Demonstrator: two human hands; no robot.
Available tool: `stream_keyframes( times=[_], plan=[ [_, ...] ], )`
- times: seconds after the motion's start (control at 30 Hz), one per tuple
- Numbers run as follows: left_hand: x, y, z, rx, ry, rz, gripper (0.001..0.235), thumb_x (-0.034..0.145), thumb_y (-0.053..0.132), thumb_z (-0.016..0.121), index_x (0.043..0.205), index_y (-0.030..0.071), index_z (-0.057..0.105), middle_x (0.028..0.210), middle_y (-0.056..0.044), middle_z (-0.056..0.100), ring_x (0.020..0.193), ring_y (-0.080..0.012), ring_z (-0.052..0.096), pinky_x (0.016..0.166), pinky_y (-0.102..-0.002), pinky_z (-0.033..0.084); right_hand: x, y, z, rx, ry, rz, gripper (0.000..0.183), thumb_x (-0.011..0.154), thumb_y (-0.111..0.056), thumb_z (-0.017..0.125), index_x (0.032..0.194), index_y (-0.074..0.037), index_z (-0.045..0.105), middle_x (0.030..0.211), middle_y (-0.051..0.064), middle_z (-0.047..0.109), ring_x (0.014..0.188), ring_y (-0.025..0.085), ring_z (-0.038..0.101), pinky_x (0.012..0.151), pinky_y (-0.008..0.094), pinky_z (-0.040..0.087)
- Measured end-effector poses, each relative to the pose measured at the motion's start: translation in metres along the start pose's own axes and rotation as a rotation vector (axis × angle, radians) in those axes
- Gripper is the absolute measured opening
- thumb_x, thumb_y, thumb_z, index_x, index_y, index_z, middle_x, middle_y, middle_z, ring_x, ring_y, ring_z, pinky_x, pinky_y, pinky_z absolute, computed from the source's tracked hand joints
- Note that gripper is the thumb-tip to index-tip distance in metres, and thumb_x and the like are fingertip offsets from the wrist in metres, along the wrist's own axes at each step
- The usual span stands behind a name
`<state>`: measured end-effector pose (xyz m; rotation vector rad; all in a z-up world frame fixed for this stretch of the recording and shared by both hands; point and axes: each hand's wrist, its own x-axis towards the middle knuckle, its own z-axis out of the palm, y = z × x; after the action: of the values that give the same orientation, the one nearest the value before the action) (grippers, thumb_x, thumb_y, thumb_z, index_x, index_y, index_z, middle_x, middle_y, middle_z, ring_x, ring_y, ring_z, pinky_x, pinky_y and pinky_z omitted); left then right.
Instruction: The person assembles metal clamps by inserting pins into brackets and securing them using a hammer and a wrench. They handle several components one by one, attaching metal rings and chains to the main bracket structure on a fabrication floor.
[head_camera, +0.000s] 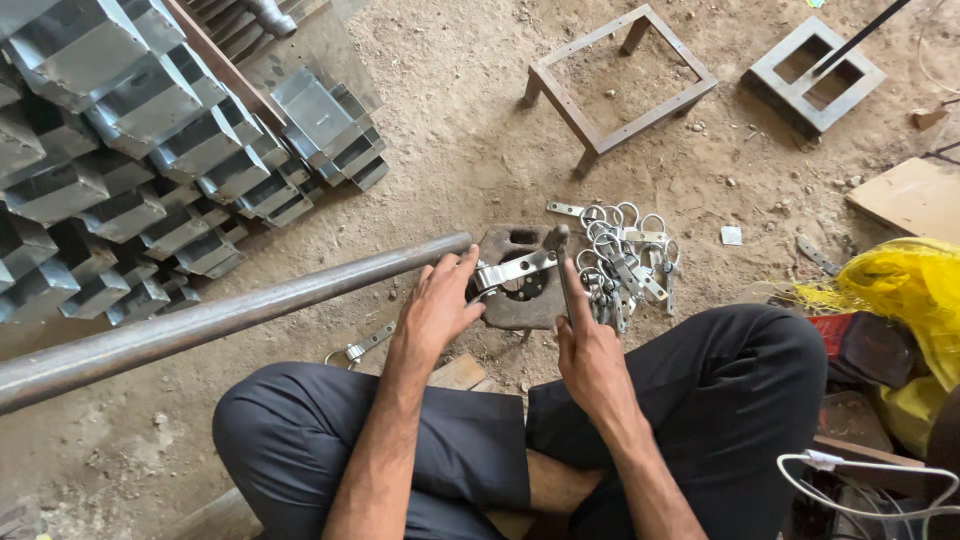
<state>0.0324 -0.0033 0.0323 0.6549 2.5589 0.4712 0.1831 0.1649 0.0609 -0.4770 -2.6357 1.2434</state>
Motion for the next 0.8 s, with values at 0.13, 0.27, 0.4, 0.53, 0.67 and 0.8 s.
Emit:
stream_keyframes(
  times=[0.13,0.27,0.4,0.53,0.67,0.8],
  plan=[
    [0.001,0.001,-0.002,-0.047,0.025,0.005,0.094,0.074,0.019,0.089,0.154,0.017,0.038,0.138,-0.016,0.049,0.119,-0.0369,0.057,0.102,-0.047,0.052,-0.003,-0.004,-0.002,0.082,0.089,0.016,0.066,0.104,-0.007,0.049,0.165,-0.015,0.023,0.066,0.010,0.060,0.048,0.017,0.052,0.045,0.036,0.041],
    [-0.002,-0.004,-0.006,-0.151,-0.013,-0.079,0.071,0.078,0.018,0.082,0.142,0.014,0.053,0.134,-0.018,0.046,0.109,-0.0361,0.065,0.099,-0.044,0.058,-0.005,-0.009,-0.010,0.136,0.172,0.027,0.063,0.106,-0.010,0.050,0.163,-0.011,0.025,0.068,0.009,0.061,0.049,0.014,0.052,0.046,0.036,0.040],
    [-0.002,-0.015,-0.008,-0.285,-0.003,-0.034,0.056,0.087,0.039,0.073,0.136,0.015,0.058,0.122,-0.018,0.065,0.110,-0.0325,0.067,0.092,-0.050,0.054,-0.003,-0.011,-0.011,0.157,0.212,-0.049,0.061,0.108,-0.011,0.050,0.163,-0.008,0.026,0.082,0.008,0.065,0.055,0.011,0.053,0.051,0.032,0.044],
    [0.007,-0.024,0.001,-0.404,-0.055,-0.245,0.049,0.101,0.049,0.053,0.133,0.013,0.062,0.115,-0.020,0.080,0.099,-0.0322,0.081,0.092,-0.048,0.058,-0.004,-0.009,-0.009,0.155,0.174,-0.004,0.062,0.106,-0.011,0.052,0.164,-0.010,0.028,0.077,0.009,0.061,0.054,0.012,0.049,0.050,0.032,0.041],
    [0.013,-0.025,0.009,-0.287,-0.013,-0.195,0.063,0.091,0.045,0.075,0.134,0.006,0.052,0.133,-0.019,0.063,0.120,-0.0305,0.064,0.099,-0.052,0.051,-0.002,-0.011,-0.006,0.134,0.102,0.104,0.062,0.105,-0.012,0.051,0.162,-0.012,0.028,0.062,0.008,0.059,0.046,0.012,0.048,0.044,0.034,0.037],
    [0.010,-0.023,0.018,-0.319,0.112,-0.144,0.089,0.064,0.029,0.094,0.141,0.013,0.053,0.136,-0.017,0.058,0.126,-0.0332,0.057,0.103,-0.050,0.048,-0.005,-0.012,-0.006,0.137,0.141,0.011,0.062,0.105,-0.011,0.052,0.162,-0.012,0.028,0.065,0.007,0.060,0.046,0.013,0.048,0.044,0.034,0.038]
  ],
)
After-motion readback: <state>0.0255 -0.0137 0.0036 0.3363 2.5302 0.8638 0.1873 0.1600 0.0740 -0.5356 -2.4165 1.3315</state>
